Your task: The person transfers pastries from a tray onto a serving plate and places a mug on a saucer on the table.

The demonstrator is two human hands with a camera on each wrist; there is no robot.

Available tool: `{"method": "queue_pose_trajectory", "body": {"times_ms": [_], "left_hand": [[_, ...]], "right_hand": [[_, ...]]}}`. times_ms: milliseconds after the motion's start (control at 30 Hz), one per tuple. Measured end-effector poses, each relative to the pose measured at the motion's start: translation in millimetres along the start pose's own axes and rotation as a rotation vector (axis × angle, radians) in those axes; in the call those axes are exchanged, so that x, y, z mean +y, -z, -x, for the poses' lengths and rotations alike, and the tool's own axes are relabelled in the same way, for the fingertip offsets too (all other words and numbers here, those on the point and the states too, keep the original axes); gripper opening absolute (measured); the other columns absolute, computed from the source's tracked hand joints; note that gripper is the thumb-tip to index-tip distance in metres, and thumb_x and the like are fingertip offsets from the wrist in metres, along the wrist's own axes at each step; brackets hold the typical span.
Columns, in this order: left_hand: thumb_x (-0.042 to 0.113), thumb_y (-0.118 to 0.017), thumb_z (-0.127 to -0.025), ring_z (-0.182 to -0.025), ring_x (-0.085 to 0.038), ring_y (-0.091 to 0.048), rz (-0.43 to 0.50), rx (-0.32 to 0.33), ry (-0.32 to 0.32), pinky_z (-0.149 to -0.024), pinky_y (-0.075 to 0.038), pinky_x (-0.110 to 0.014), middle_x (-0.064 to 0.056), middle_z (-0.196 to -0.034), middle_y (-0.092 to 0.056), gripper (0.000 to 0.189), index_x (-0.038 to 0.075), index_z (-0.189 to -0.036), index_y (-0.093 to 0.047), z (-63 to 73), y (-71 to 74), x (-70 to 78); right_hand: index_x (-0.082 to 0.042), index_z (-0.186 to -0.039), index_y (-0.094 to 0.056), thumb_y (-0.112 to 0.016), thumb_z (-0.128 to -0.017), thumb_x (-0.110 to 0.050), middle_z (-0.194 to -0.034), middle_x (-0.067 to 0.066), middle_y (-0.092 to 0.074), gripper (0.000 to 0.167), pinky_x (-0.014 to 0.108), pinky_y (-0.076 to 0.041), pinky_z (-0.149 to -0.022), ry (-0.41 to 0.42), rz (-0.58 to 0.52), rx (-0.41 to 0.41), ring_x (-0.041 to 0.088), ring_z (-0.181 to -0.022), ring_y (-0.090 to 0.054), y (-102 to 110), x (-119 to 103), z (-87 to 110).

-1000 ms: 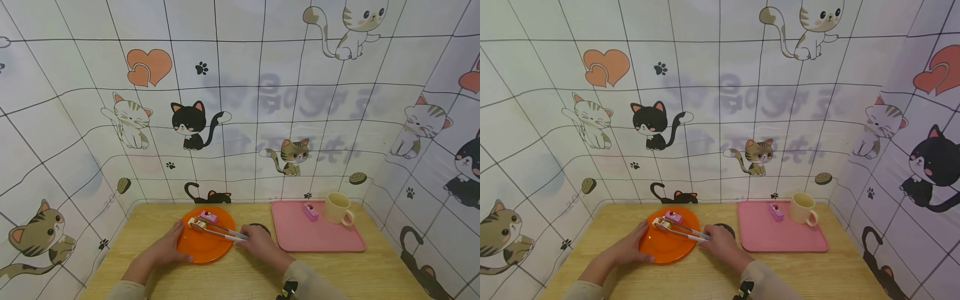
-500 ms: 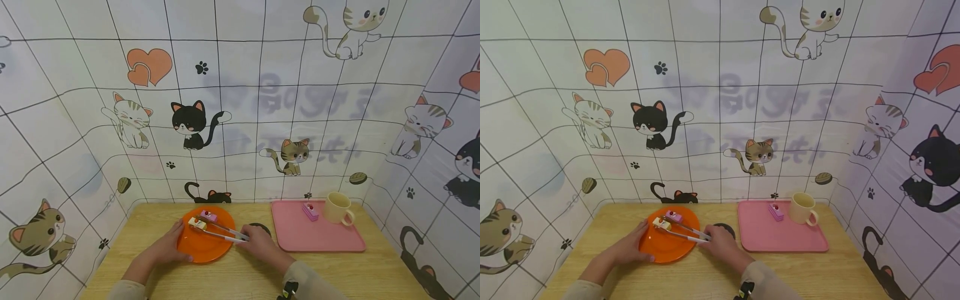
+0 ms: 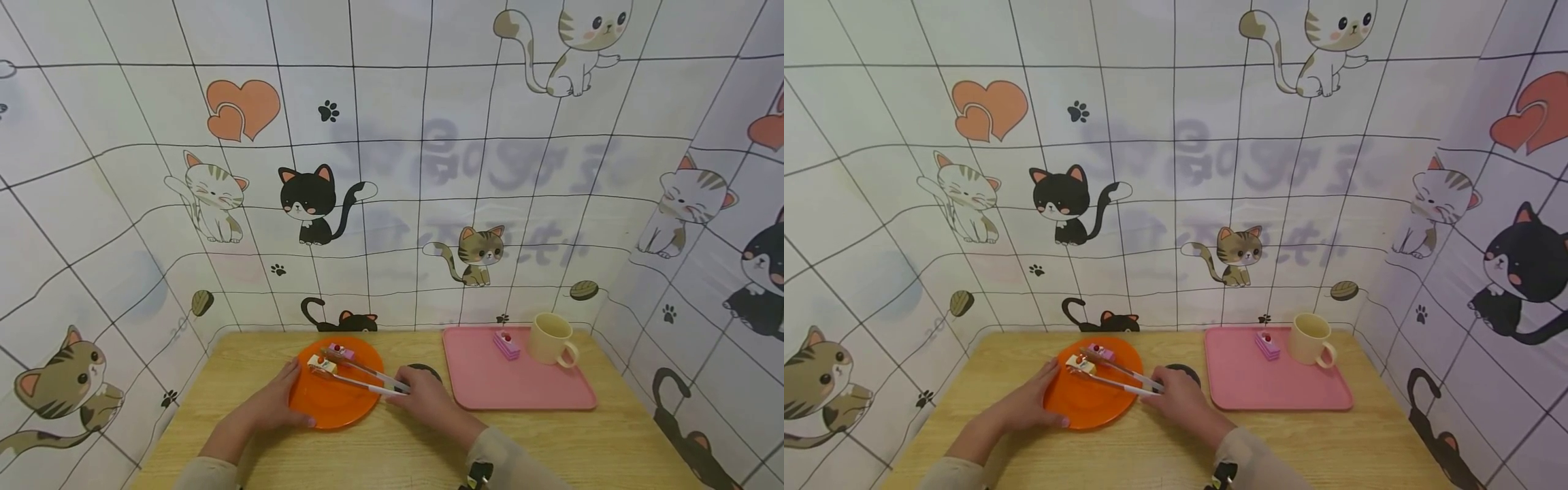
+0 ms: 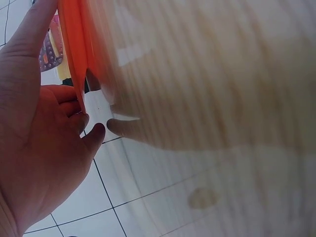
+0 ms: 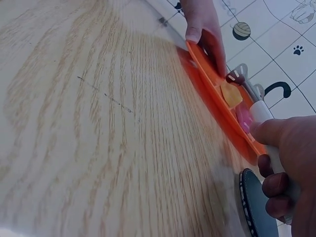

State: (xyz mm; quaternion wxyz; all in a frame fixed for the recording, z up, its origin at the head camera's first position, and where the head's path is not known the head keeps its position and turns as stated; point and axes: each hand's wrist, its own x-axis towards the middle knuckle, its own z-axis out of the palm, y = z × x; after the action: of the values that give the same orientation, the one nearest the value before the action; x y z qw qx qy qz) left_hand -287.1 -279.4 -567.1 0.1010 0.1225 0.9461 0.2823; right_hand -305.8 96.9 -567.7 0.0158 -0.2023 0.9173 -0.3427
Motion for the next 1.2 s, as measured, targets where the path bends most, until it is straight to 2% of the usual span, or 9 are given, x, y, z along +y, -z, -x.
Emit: {"method": "queue_pose_trajectory", "body": {"times_ms": [267, 500, 667, 867, 1000, 1200], "left_hand": [[0.054, -0.100, -0.076, -0.166, -0.052, -0.016, 0.005, 0.009, -0.015, -0.130, -0.026, -0.068, -0.028, -0.181, -0.015, 0.133, -0.008, -0.170, -0.029, 0.0, 0.6, 0.2], [0.055, -0.100, -0.076, -0.166, -0.051, -0.015, -0.003, 0.007, -0.009, -0.130, -0.025, -0.068, -0.028, -0.181, -0.014, 0.134, -0.008, -0.170, -0.029, -0.2, 0.5, -0.8], [0.054, -0.101, -0.075, -0.166, -0.053, -0.016, 0.001, 0.015, -0.020, -0.129, -0.026, -0.069, -0.029, -0.181, -0.015, 0.134, -0.009, -0.170, -0.029, 0.2, 0.2, -1.5], [0.052, -0.100, -0.077, -0.166, -0.054, -0.012, 0.025, 0.004, -0.019, -0.130, -0.021, -0.070, -0.030, -0.181, -0.013, 0.134, -0.010, -0.170, -0.026, 3.6, -1.1, -2.3], [0.051, -0.100, -0.077, -0.166, -0.054, -0.013, 0.030, 0.010, -0.024, -0.130, -0.022, -0.071, -0.031, -0.181, -0.014, 0.133, -0.009, -0.170, -0.027, 4.8, -0.2, -0.6], [0.052, -0.100, -0.077, -0.166, -0.053, -0.013, 0.032, 0.004, -0.017, -0.130, -0.022, -0.070, -0.030, -0.181, -0.014, 0.133, -0.008, -0.170, -0.027, 4.5, 0.9, 2.1]], "right_hand": [[-0.022, -0.100, -0.071, -0.092, -0.094, -0.034, -0.083, -0.012, -0.065, 0.024, 0.027, -0.049, -0.059, 0.006, -0.070, 0.000, 0.010, -0.068, -0.056, 8.0, 0.0, 8.7], [-0.022, -0.101, -0.071, -0.090, -0.095, -0.036, -0.085, -0.011, -0.066, 0.025, 0.028, -0.049, -0.057, -0.017, -0.117, -0.001, 0.012, -0.068, -0.056, 13.9, 4.9, 19.7], [-0.023, -0.103, -0.071, -0.089, -0.095, -0.038, -0.087, -0.012, -0.067, 0.025, 0.028, -0.048, -0.060, -0.009, -0.110, 0.015, 0.011, -0.072, -0.057, 21.4, 12.1, 27.7], [-0.022, -0.102, -0.071, -0.092, -0.092, -0.035, -0.085, -0.011, -0.067, 0.027, 0.027, -0.047, -0.062, -0.016, -0.111, 0.041, 0.009, -0.074, -0.057, 31.2, 22.2, 39.9], [-0.021, -0.104, -0.071, -0.092, -0.092, -0.037, -0.082, -0.010, -0.066, 0.029, 0.026, -0.048, -0.056, -0.044, -0.121, 0.063, 0.009, -0.069, -0.057, 39.9, 30.8, 48.1], [-0.015, -0.106, -0.071, -0.094, -0.091, -0.028, -0.076, -0.008, -0.065, 0.030, 0.027, -0.048, -0.051, -0.074, -0.181, 0.114, 0.009, -0.061, -0.057, 57.4, 46.7, 62.5]]}}
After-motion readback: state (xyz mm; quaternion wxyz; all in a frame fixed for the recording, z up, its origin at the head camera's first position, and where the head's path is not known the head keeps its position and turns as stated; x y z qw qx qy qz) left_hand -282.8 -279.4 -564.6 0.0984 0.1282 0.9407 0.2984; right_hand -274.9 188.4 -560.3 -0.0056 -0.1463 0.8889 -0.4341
